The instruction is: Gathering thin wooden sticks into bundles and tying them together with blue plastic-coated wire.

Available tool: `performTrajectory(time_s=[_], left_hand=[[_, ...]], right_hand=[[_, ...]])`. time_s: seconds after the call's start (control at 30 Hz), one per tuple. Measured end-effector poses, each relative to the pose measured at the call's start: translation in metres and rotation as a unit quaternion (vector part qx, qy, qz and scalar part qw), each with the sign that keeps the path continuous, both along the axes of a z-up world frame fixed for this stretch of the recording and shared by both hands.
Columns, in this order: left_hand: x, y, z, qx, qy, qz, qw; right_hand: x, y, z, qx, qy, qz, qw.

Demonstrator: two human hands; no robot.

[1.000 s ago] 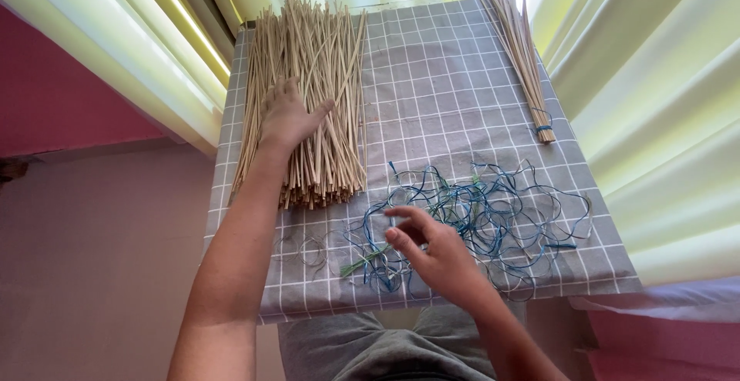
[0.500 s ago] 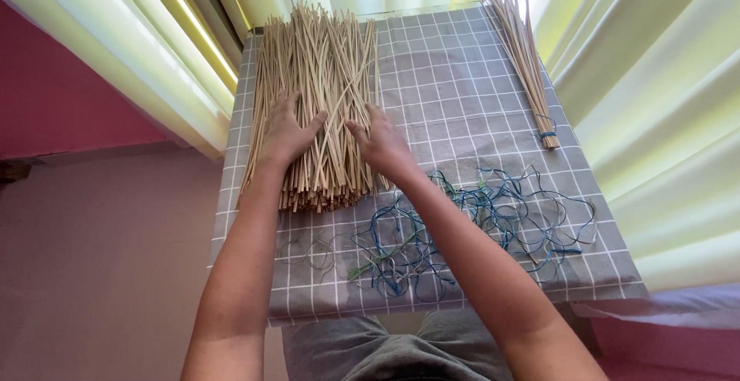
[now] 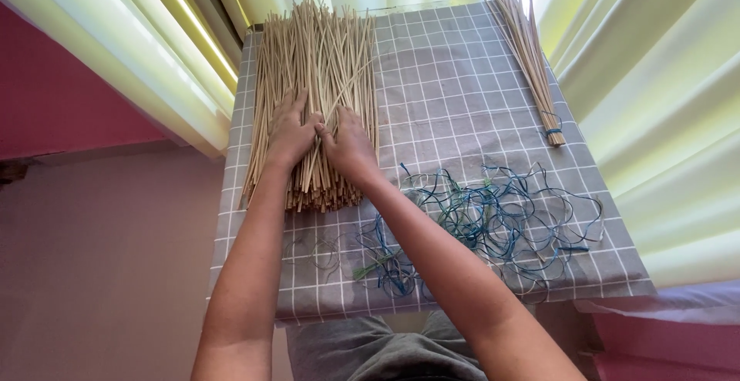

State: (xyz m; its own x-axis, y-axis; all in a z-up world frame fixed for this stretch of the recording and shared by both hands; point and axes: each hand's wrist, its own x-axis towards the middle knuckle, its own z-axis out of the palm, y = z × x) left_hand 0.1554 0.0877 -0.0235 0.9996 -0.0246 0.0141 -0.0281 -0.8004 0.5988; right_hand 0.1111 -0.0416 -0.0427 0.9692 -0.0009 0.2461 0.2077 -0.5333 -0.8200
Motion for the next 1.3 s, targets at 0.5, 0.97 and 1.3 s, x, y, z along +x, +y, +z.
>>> performTrajectory(time_s=[0.5,0.97,1.3], left_hand=[[-0.003,-0.007,0.001,0.047,0.01,0.005,0.999],[-0.004,-0.015,0.009,0.071,0.024,0.014,0.997],[-0.007,-0.011,0.001,0.016,-0.043,-0.022,0.999]], right_hand=[[0.026,-0.014,-0.046,-0.026,-0.035,0.018,0.999],[0.021,-0.012,-0.037,-0.034,-0.039,0.011,0.999],[-0.009,-0.035,0.007,0.028,-0.01,0.017,0.999]])
